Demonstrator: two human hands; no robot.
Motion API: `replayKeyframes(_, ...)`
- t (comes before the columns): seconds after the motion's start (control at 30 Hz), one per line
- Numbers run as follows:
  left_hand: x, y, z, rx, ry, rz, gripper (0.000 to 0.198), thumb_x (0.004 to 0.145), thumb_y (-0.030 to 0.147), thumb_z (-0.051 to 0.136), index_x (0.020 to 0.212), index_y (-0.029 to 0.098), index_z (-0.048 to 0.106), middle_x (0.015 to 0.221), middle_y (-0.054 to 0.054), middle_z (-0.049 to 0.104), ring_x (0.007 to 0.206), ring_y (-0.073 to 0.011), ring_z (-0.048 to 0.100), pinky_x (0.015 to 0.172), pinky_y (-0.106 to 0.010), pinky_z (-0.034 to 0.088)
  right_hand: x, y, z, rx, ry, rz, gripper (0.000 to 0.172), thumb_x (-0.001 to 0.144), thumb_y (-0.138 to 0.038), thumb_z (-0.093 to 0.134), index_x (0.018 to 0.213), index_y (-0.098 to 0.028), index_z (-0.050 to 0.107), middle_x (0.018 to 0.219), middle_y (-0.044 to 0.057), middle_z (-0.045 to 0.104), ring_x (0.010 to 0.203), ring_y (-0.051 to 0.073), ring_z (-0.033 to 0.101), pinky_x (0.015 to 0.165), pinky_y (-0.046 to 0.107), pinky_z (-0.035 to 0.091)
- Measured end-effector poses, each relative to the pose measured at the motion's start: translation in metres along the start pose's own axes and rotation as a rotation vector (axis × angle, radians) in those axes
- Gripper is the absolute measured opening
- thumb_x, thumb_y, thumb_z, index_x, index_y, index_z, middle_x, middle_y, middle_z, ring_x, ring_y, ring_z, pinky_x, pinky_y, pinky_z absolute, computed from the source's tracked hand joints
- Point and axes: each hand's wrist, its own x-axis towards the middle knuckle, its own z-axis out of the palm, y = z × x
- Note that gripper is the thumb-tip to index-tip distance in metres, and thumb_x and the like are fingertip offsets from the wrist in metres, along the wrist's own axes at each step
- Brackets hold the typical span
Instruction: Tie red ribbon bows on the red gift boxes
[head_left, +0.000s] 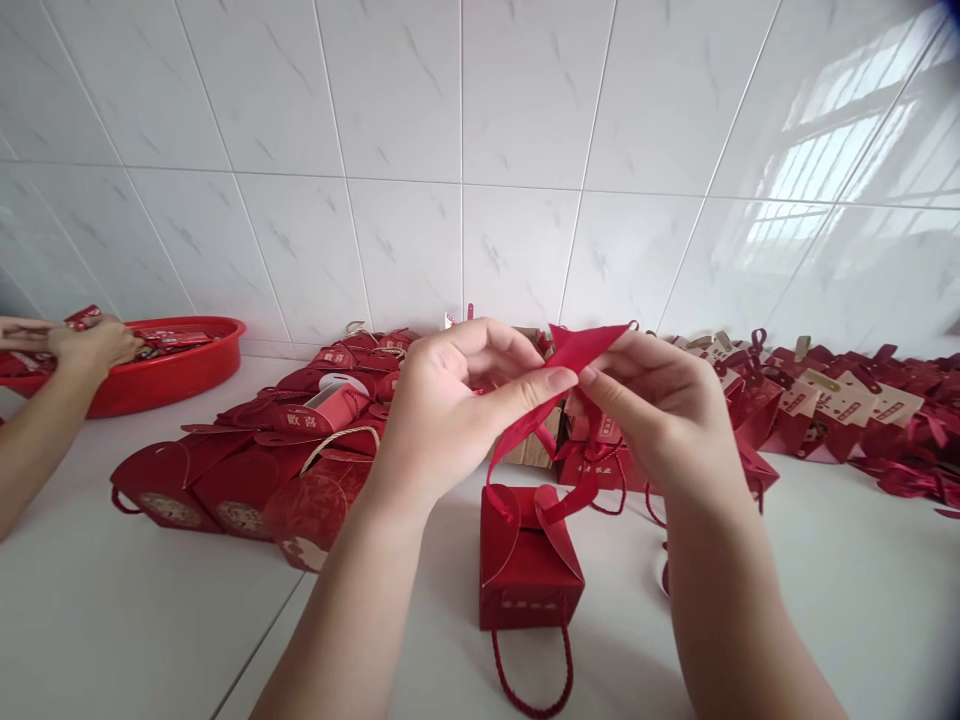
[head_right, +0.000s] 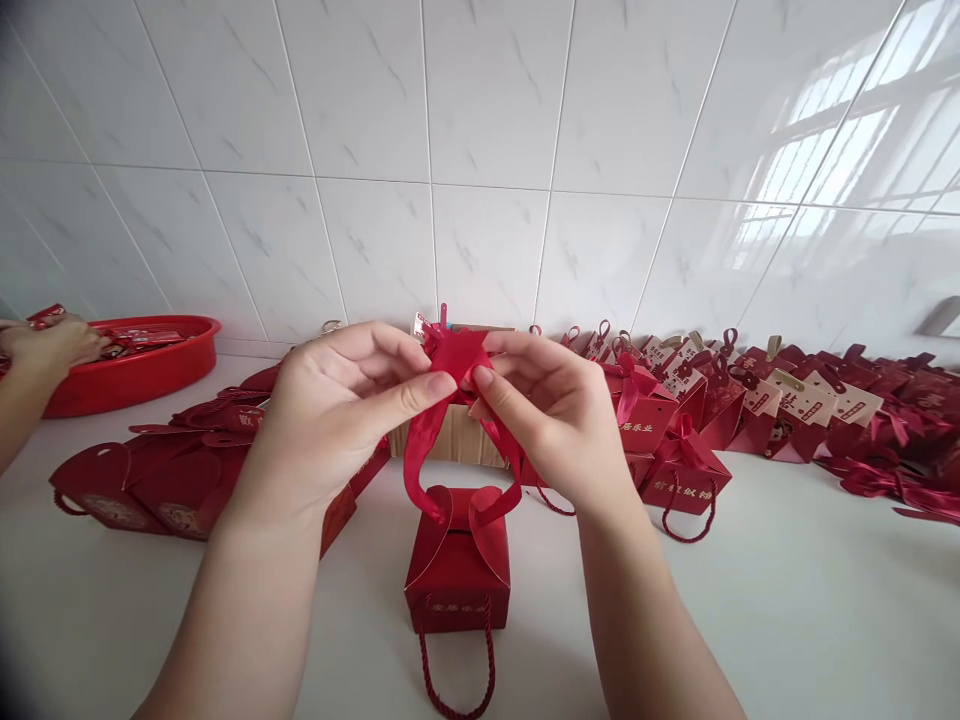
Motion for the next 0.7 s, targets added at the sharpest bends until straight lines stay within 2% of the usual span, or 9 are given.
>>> replayKeyframes(0.17,0.0,-0.002,0.0,0.087,-0.08,-0.053,0.026,0.07,0.027,0.078,0.092,0.023,0.064,0.065,0.003,0.068,0.061,-0.0147,0.065,0.063,-0.027,0.052,-0.001,-0.002,-0.002,-0.046,-0.069,-0.023,0.011,0.084,-0.024,0.062,0.087,-0.02,0.073,0.072,0.001,0.067,0.061,0.012,0.061,0.051,0.022,0.051)
replayKeyframes(0.27,0.0,-0.002,0.001,0.11,-0.084,0.005,0.017,0.073,0.028,0.076,0.085,0.021,0.067,0.075,-0.001,0.07,0.069,-0.0166,0.066,0.061,-0.026,0.052,-0.002,-0.005,-0.003,-0.036,-0.159,0.015,0.012,0.085,-0.023,0.062,0.087,-0.019,0.072,0.063,-0.001,0.063,0.053,0.01,0.057,0.046,0.02,0.047)
replayKeyframes(0.37,0.001,-0.002,0.001,0.159,-0.035,0.064,0.014,0.071,0.03,0.076,0.077,0.02,0.067,0.08,-0.002,0.07,0.074,-0.0173,0.065,0.062,-0.026,0.053,-0.003,-0.009,-0.003,0.018,-0.268,0.057,0.015,0.084,-0.023,0.063,0.096,-0.021,0.071,0.065,-0.001,0.063,0.051,0.009,0.056,0.045,0.02,0.048)
replayKeyframes(0.47,0.002,-0.003,0.0,0.185,-0.028,0.073,0.015,0.07,0.029,0.077,0.076,0.02,0.067,0.08,-0.002,0.07,0.075,-0.0169,0.065,0.065,-0.027,0.053,-0.002,-0.01,-0.002,0.072,-0.319,0.084,0.02,0.087,-0.029,0.061,0.104,-0.021,0.069,0.067,-0.001,0.064,0.053,0.01,0.058,0.048,0.021,0.051)
replayKeyframes(0.6,0.001,-0.001,0.0,0.137,-0.075,0.016,0.015,0.073,0.026,0.075,0.077,0.02,0.062,0.071,0.0,0.069,0.068,-0.0159,0.065,0.063,-0.027,0.053,0.0,-0.004,-0.002,0.155,-0.342,0.15,0.028,0.092,-0.038,0.052,0.095,-0.018,0.071,0.064,0.002,0.064,0.057,0.012,0.062,0.053,0.024,0.053)
replayKeyframes(0.7,0.001,0.002,-0.002,0.108,-0.159,-0.066,0.016,0.076,0.027,0.072,0.079,0.02,0.058,0.067,0.001,0.069,0.067,-0.0163,0.066,0.064,-0.027,0.053,0.003,0.001,-0.005,0.202,-0.327,0.187,0.029,0.092,-0.039,0.053,0.086,-0.018,0.072,0.071,0.004,0.067,0.063,0.013,0.064,0.061,0.026,0.055)
